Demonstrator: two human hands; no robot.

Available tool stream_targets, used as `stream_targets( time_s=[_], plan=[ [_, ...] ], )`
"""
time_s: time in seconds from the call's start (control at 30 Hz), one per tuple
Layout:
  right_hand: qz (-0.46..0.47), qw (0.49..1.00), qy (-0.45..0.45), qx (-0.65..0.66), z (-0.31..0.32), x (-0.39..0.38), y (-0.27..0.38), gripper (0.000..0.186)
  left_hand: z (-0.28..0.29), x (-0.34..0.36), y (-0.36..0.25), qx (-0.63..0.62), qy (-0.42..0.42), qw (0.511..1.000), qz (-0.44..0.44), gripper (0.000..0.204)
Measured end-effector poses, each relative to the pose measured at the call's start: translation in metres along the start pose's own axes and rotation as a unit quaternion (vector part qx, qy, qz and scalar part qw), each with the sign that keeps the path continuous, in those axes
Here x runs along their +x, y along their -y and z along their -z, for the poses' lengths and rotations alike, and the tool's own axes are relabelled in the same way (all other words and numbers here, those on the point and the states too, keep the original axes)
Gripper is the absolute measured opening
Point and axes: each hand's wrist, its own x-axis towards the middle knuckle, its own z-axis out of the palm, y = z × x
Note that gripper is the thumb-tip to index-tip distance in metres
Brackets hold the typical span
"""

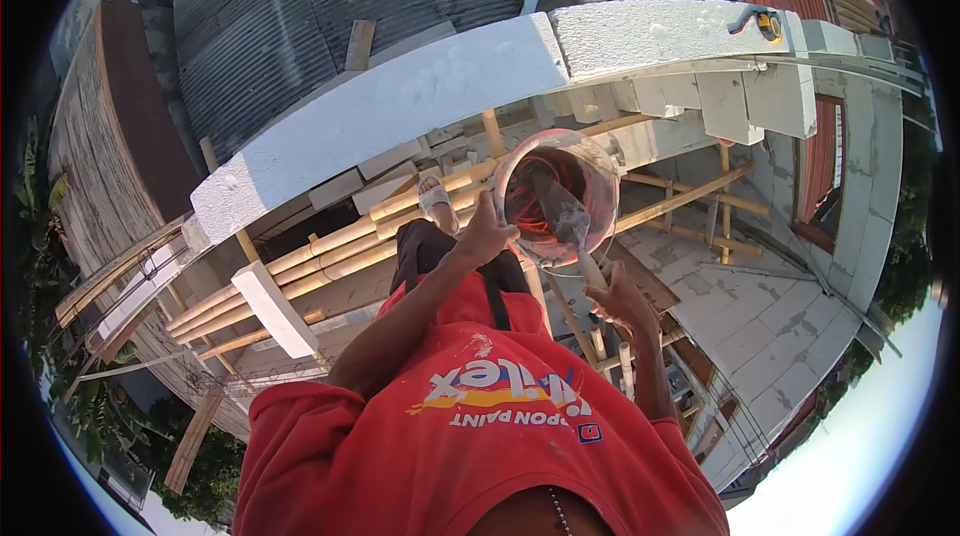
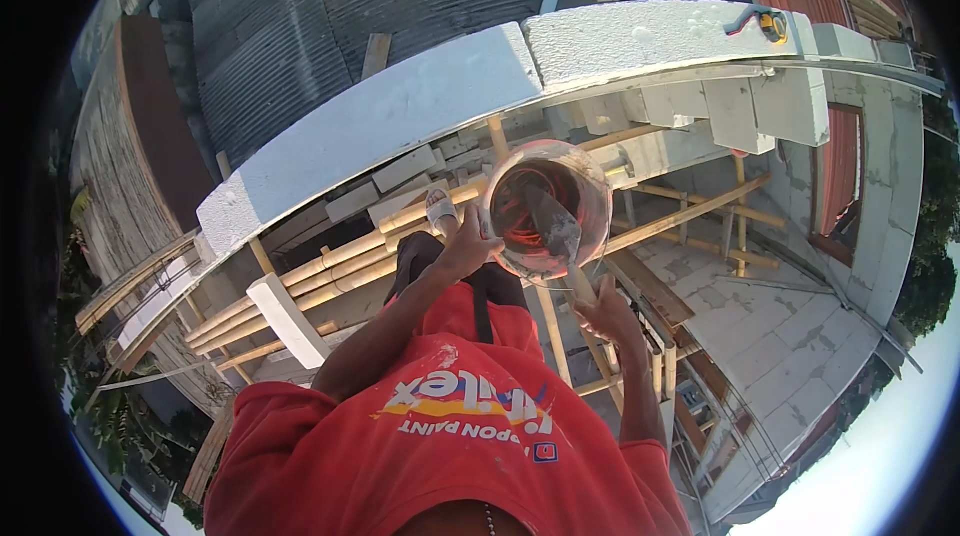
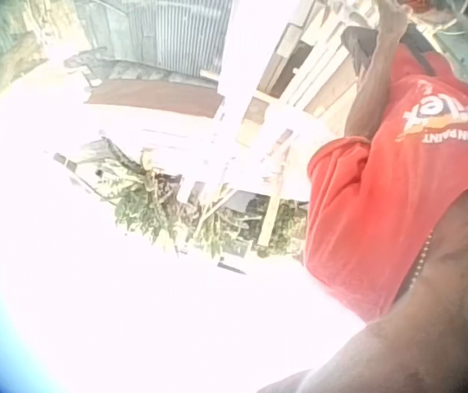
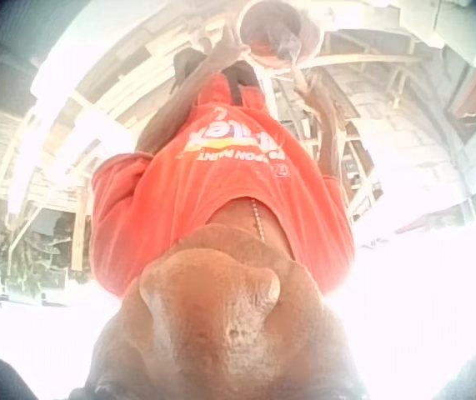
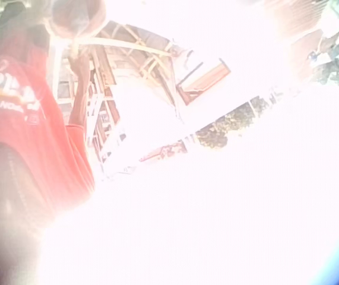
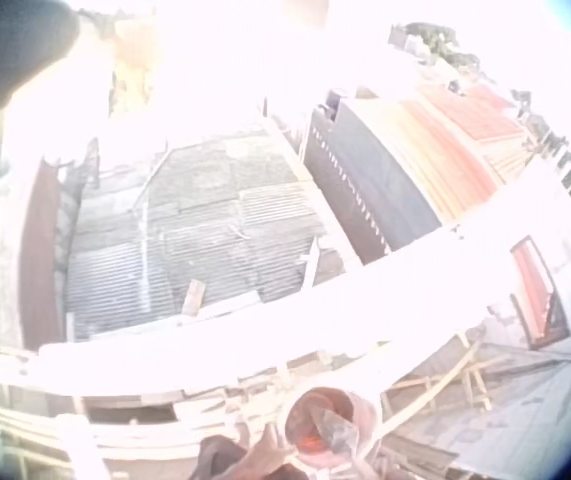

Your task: The person spreads mortar on a wall edge using a trowel, sets a concrete block on the mortar, taps the block with a hammer, and applies additional mortar to the block with the trowel.

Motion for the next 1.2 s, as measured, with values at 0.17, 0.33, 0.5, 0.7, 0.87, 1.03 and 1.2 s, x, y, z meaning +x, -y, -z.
stream_targets(
  time_s=[0.17, 0.33, 0.5, 0.7, 0.87, 1.03, 1.2],
  plan=[
    [-0.057, 0.996, 0.024, 0.061, -0.049, 0.037, -0.01, 0.05, -0.008, 0.002, 0.073, 0.021, -0.085, 0.996, -0.015, 0.062],
    [0.018, 0.995, 0.065, -0.069, -0.077, 0.044, 0.0, 0.057, 0.015, -0.025, 0.127, -0.06, -0.162, 0.974, 0.145, 0.062],
    [0.031, 0.989, 0.111, -0.093, -0.08, 0.072, 0.005, 0.07, 0.009, -0.04, 0.206, -0.224, -0.137, 0.918, 0.297, 0.063],
    [0.046, 0.989, 0.111, -0.086, -0.065, 0.098, 0.019, 0.069, -0.058, -0.065, 0.307, -0.173, -0.252, 0.951, 0.055, 0.033],
    [0.057, 0.988, 0.096, -0.107, -0.047, 0.083, 0.014, 0.068, -0.042, -0.057, 0.278, -0.359, -0.245, 0.889, 0.145, 0.026],
    [0.049, 0.987, 0.122, -0.09, 0.017, 0.027, 0.068, 0.062, 0.019, -0.027, 0.192, -0.467, -0.265, 0.813, 0.228, 0.027],
    [0.071, 0.987, 0.118, -0.088, 0.124, -0.034, 0.158, 0.064, 0.037, -0.041, 0.201, -0.517, -0.289, 0.776, 0.219, 0.033]
  ],
)
